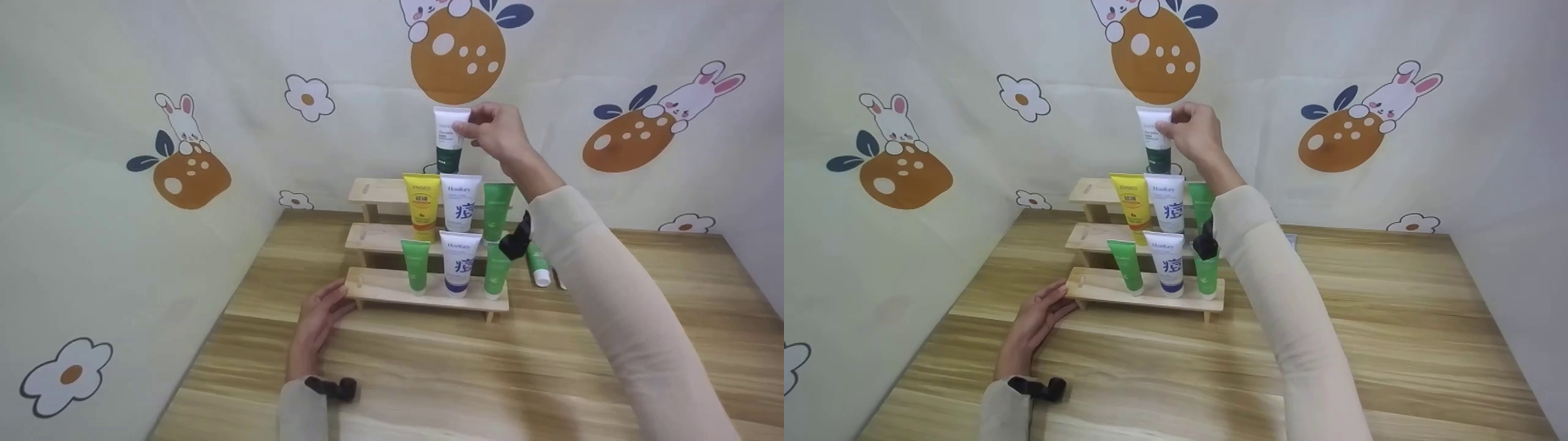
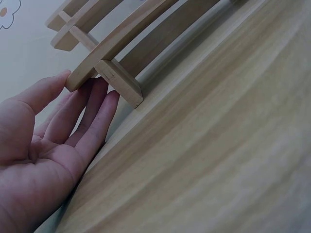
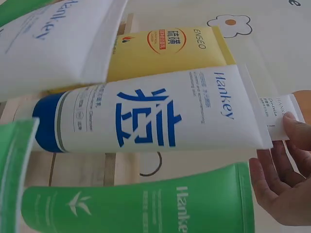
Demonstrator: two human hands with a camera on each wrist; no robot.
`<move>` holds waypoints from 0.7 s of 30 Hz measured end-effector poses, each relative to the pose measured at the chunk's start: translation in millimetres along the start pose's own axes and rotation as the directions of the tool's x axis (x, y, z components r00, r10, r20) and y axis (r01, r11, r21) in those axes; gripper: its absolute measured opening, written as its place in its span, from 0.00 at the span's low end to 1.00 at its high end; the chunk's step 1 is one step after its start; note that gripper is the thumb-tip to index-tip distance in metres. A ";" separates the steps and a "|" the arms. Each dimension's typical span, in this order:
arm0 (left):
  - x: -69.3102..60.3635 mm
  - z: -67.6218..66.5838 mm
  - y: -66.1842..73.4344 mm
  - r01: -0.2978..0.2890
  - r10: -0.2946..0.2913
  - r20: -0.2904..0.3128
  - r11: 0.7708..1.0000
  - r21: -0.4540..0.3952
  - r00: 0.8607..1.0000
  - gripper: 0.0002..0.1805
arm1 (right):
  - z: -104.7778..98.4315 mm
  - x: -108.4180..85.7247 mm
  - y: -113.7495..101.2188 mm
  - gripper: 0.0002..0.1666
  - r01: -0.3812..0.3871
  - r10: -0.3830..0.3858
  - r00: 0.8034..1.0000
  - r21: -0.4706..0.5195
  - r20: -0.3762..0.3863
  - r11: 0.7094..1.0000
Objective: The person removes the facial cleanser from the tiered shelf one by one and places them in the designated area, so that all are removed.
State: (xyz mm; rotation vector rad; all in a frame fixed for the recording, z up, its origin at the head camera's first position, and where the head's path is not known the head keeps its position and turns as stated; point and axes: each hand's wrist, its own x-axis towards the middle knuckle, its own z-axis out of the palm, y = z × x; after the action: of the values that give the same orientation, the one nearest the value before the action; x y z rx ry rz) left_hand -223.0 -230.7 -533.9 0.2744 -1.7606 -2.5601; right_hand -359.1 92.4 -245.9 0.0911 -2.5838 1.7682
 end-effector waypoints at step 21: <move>1.6 2.4 0.8 0.031 -0.030 -0.041 0.999 0.041 0.999 0.25 | -68.4 -9.3 20.0 0.28 -0.030 0.028 0.997 -0.030 -0.071 0.999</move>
State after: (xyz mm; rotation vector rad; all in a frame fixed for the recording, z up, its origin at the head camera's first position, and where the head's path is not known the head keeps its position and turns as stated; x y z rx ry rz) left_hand -225.0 -228.9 -532.5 0.3537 -1.8120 -2.5215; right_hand -352.5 163.7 -240.1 -0.0086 -2.5752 1.7067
